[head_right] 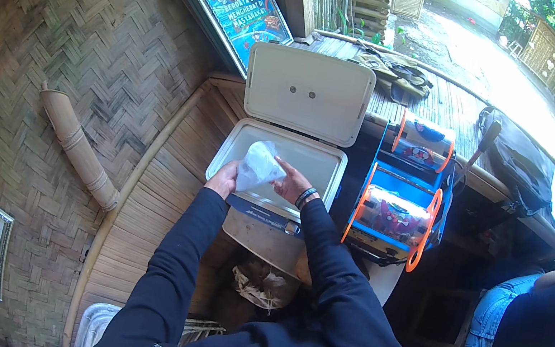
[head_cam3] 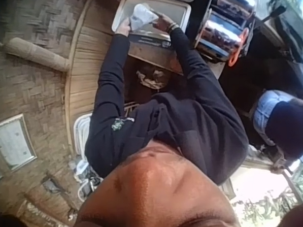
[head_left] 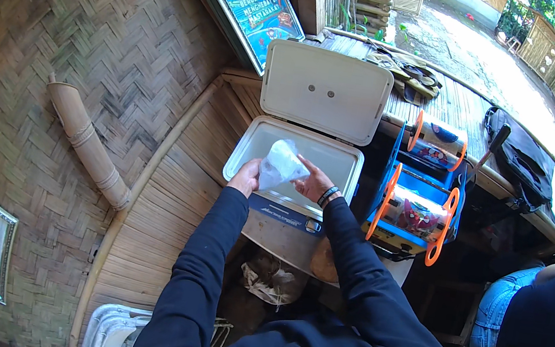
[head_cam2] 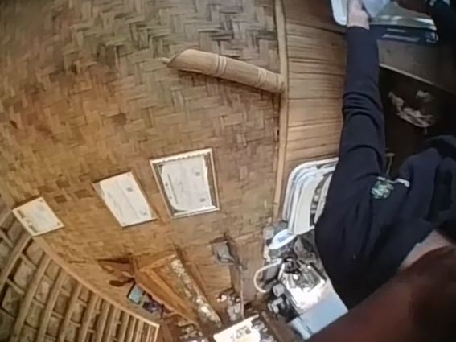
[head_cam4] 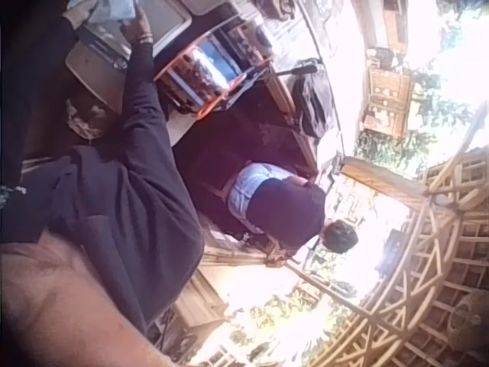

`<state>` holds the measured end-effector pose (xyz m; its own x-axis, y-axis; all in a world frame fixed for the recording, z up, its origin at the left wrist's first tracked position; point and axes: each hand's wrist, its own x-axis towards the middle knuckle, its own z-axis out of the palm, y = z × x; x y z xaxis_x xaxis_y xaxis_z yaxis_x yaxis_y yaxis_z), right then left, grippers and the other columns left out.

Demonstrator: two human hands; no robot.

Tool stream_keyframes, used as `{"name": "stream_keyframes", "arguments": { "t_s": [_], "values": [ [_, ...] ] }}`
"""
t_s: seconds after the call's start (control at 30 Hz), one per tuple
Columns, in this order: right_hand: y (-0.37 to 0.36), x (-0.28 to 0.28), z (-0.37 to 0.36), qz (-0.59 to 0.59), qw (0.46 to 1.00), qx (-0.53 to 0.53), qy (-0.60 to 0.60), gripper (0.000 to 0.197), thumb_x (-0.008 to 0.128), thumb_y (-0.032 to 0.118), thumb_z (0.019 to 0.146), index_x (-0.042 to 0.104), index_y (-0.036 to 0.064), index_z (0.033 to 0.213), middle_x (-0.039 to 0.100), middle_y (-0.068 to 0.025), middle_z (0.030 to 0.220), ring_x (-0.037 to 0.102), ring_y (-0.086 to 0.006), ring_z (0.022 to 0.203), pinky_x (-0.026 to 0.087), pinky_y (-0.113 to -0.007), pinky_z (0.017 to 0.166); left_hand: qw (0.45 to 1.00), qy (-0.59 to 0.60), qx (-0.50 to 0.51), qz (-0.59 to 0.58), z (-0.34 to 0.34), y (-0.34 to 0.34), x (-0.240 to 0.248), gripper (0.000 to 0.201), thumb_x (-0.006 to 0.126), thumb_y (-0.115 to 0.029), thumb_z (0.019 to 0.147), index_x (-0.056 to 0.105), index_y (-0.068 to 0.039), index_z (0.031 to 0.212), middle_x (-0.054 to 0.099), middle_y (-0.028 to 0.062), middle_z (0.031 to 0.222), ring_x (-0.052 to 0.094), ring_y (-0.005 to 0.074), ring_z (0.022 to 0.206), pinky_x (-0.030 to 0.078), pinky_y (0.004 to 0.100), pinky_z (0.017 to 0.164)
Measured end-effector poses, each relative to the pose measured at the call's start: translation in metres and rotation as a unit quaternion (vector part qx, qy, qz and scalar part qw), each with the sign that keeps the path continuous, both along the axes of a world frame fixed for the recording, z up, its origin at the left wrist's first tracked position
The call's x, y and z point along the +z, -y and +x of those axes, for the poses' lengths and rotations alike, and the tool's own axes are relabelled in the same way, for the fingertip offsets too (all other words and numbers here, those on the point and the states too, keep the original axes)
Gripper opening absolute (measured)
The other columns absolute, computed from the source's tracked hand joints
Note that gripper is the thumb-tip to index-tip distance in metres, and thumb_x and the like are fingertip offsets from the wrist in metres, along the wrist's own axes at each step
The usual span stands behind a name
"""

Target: Preparing a beverage by adding ice from a cooler into a glass of tea.

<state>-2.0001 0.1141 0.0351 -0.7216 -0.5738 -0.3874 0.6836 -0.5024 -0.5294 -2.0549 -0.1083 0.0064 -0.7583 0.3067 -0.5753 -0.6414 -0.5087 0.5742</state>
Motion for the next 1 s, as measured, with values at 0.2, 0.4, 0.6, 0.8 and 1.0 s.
{"name": "stream_keyframes", "arguments": {
  "t_s": [0.2,0.4,0.6,0.8,1.0],
  "values": [
    [0.026,0.007,0.011,-0.027,0.993,-0.113,0.008,0.031,0.068,0.040,0.090,0.060,0.0158,0.108,0.066,0.0027,0.095,0.063,-0.0088,0.091,0.049,-0.024,0.066,0.997,-0.002,-0.075,-0.006,-0.004,0.007,-0.012,0.030,0.046,-0.019,0.100,0.063,0.002,0.113,0.070,0.0140,0.108,0.070,0.0239,0.093,0.059,0.0399,0.083],
    [0.065,0.008,-0.003,-0.041,0.951,-0.306,-0.027,0.022,0.072,0.015,0.088,0.057,0.0121,0.104,0.066,-0.0029,0.090,0.066,-0.0170,0.080,0.055,-0.034,0.065,0.999,-0.032,-0.013,0.028,0.000,0.032,-0.011,0.032,0.049,-0.023,0.100,0.061,0.002,0.117,0.069,0.0131,0.110,0.069,0.0244,0.096,0.057,0.0438,0.084],
    [0.009,-0.046,-0.026,0.090,0.925,-0.366,-0.056,0.023,0.073,0.016,0.086,0.056,0.0073,0.099,0.063,-0.0066,0.100,0.065,-0.0182,0.088,0.054,-0.040,0.075,0.997,0.029,0.022,-0.064,0.023,-0.044,0.076,0.050,0.068,-0.041,0.089,0.058,-0.001,0.118,0.065,0.0130,0.111,0.065,0.0286,0.099,0.053,0.0507,0.084],
    [0.035,0.003,-0.006,0.059,0.959,-0.274,-0.033,0.036,0.076,0.021,0.085,0.058,0.0040,0.111,0.063,-0.0058,0.106,0.062,-0.0194,0.099,0.051,-0.041,0.084,0.984,-0.139,-0.027,-0.107,0.032,-0.011,0.052,0.054,0.077,-0.034,0.083,0.057,-0.002,0.122,0.067,0.0113,0.111,0.066,0.0241,0.100,0.054,0.0439,0.083],
    [0.039,-0.003,-0.007,0.024,0.954,-0.277,-0.115,0.031,0.075,0.016,0.085,0.063,0.0059,0.112,0.066,-0.0029,0.111,0.060,-0.0171,0.104,0.047,-0.036,0.091,0.983,-0.100,-0.099,-0.122,0.015,0.010,0.042,0.048,0.075,-0.027,0.086,0.056,-0.002,0.122,0.068,0.0116,0.106,0.070,0.0252,0.089,0.058,0.0440,0.077]
  ]
}}
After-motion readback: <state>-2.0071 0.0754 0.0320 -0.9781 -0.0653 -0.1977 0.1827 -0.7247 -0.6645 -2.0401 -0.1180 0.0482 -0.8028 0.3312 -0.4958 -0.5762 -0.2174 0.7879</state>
